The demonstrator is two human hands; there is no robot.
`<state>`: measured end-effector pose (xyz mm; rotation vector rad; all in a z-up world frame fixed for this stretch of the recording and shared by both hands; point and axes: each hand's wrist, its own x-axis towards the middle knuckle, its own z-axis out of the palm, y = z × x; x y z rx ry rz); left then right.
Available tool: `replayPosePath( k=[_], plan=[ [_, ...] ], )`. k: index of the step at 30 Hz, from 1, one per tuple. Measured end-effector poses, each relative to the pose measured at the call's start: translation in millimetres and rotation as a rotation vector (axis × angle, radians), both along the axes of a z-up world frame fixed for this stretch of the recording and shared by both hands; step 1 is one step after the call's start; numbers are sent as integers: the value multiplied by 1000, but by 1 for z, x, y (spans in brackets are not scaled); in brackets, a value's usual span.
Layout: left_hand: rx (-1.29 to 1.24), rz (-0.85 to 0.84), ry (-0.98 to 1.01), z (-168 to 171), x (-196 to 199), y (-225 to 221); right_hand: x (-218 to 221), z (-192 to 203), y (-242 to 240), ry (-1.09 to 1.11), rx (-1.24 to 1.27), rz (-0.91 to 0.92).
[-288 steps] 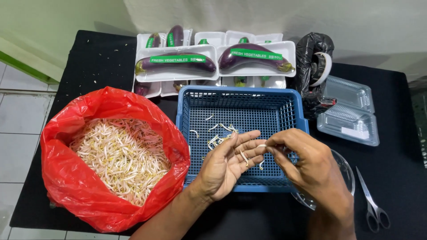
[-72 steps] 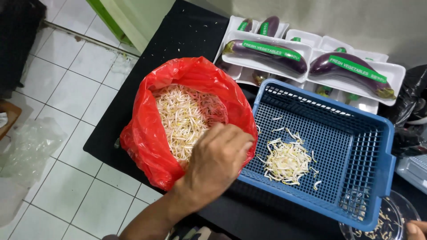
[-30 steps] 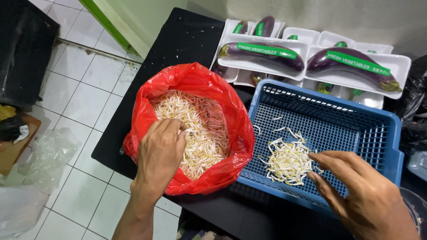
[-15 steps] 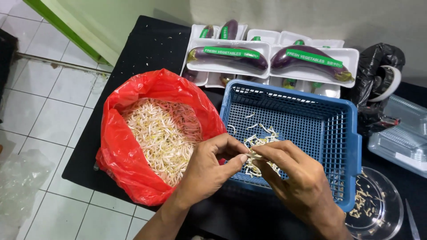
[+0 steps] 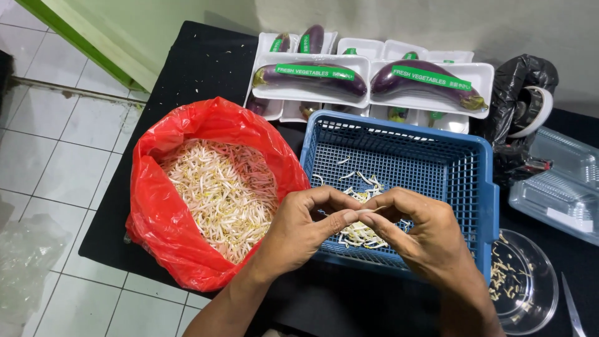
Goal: The person is cleaning bean sprouts by manually removing the root ends and sorting them into a basket.
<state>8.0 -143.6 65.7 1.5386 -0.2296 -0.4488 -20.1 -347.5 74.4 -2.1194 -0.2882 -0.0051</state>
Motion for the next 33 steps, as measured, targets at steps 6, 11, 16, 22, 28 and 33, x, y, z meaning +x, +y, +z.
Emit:
replayPosePath(
  k=[6,11,16,22,28,33],
  plan=[
    [-46,35,37,-13,-1,-5,3,-1,-5,190,54,-25],
    [-114,108,-4,-7,-4,-10,1,5,-1,13,-34,-21],
    [72,223,-318,-3,-11,-17,-6,8,5,-240,-224,-74],
    [151,260,-637,1,-17,-17,-5,-1,4,-153,-68,-104],
    [-334,114,38,-5,-13,-14,2,-14,-13,292,679,69],
    [321,232,-723,-16,-6,-21,-5,10,-20,-130,154,-150]
  ],
)
